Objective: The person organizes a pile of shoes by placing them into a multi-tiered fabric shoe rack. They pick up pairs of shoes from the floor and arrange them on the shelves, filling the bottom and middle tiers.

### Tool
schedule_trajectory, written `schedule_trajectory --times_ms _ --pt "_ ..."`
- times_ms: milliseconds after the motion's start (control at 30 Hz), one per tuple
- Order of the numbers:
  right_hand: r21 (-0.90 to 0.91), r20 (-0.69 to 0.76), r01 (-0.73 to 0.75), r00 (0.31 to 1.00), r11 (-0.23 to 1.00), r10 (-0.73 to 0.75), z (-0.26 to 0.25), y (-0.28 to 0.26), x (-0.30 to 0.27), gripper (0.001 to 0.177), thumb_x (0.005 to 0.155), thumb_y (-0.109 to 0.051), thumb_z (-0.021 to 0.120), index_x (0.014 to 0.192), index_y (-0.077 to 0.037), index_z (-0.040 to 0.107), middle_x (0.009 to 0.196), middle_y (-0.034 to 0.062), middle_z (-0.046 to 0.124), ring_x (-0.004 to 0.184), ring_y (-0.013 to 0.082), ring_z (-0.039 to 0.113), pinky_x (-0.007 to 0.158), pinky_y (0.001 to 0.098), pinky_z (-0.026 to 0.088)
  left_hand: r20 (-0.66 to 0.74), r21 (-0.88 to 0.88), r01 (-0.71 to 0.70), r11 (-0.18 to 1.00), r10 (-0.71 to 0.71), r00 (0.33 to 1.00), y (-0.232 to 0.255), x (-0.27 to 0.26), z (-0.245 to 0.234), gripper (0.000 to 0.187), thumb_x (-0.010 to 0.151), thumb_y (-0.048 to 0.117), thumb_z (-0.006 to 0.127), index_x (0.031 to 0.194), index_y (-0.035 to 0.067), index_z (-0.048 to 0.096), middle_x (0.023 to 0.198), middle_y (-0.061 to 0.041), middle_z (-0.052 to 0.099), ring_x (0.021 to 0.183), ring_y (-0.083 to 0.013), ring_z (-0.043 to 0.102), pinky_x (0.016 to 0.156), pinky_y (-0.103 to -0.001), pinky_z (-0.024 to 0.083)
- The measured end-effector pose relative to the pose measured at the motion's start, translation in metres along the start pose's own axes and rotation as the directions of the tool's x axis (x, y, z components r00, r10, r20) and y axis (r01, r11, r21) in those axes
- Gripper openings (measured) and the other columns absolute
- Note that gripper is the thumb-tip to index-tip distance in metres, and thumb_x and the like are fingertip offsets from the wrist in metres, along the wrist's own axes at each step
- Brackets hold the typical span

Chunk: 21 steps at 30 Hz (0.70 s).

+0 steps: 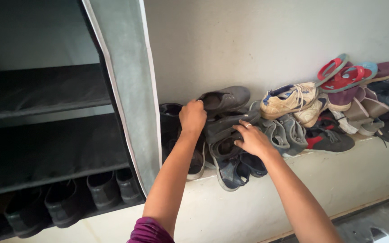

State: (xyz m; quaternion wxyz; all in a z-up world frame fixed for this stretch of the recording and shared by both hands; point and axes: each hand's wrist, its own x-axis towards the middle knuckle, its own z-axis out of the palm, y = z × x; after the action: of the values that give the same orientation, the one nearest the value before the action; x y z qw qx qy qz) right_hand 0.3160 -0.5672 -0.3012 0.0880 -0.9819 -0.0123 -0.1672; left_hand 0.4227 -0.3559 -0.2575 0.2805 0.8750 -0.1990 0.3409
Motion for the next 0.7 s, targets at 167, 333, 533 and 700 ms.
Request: schedule_trajectory --times_ms 167,333,533,700 --pt "-0.009 -0.007 -0.005 1.0 1.0 0.005 0.001 0.002 -0.001 0.068 0.082 -0.031 0.078 0.145 -0.021 0.052 0.161 0.0077 0.038 0.134 0.037 0.051 0.108 0.0455 0.047 -0.029 0.005 -0.025 1.0 0.026 0.999 0.008 -0.002 -0.011 0.015 0.08 0.015 0.075 0.087 0.002 0.072 0.102 -0.018 0.071 0.09 -0.0442 0.07 0.079 -0.053 0.057" --pt "-0.003 -0.028 0.001 1.0 1.0 -0.001 0.002 0.007 -0.004 0.069 0.082 -0.031 0.078 0.145 -0.021 0.053 0.16 0.0084 0.039 0.137 0.0359 0.05 0.109 0.0449 0.047 -0.034 0.027 -0.025 0.999 0.026 0.999 0.014 -0.004 -0.02 0.016 0.079 0.016 0.075 0.086 0.002 0.072 0.097 -0.019 0.072 0.089 -0.0434 0.071 0.078 -0.052 0.058" --pt "0.012 -0.084 -0.008 0.996 1.0 0.009 0.001 0.013 -0.007 0.075 0.081 -0.03 0.079 0.147 -0.016 0.047 0.158 0.0127 0.042 0.139 0.0341 0.048 0.108 0.0453 0.046 -0.036 0.016 -0.034 0.999 0.034 0.999 0.023 -0.012 -0.036 0.016 0.079 0.018 0.074 0.083 0.003 0.073 0.094 -0.02 0.073 0.087 -0.0442 0.071 0.076 -0.053 0.058" --pt "0.131 -0.254 -0.003 0.966 0.991 0.036 -0.01 0.01 -0.009 0.093 0.079 -0.028 0.083 0.155 -0.008 0.033 0.151 0.0239 0.047 0.135 0.0411 0.05 0.107 0.0476 0.046 -0.008 0.009 -0.036 0.999 0.036 0.999 0.037 -0.022 -0.051 0.019 0.077 0.021 0.077 0.083 0.004 0.073 0.089 -0.02 0.073 0.084 -0.0438 0.072 0.075 -0.052 0.059"
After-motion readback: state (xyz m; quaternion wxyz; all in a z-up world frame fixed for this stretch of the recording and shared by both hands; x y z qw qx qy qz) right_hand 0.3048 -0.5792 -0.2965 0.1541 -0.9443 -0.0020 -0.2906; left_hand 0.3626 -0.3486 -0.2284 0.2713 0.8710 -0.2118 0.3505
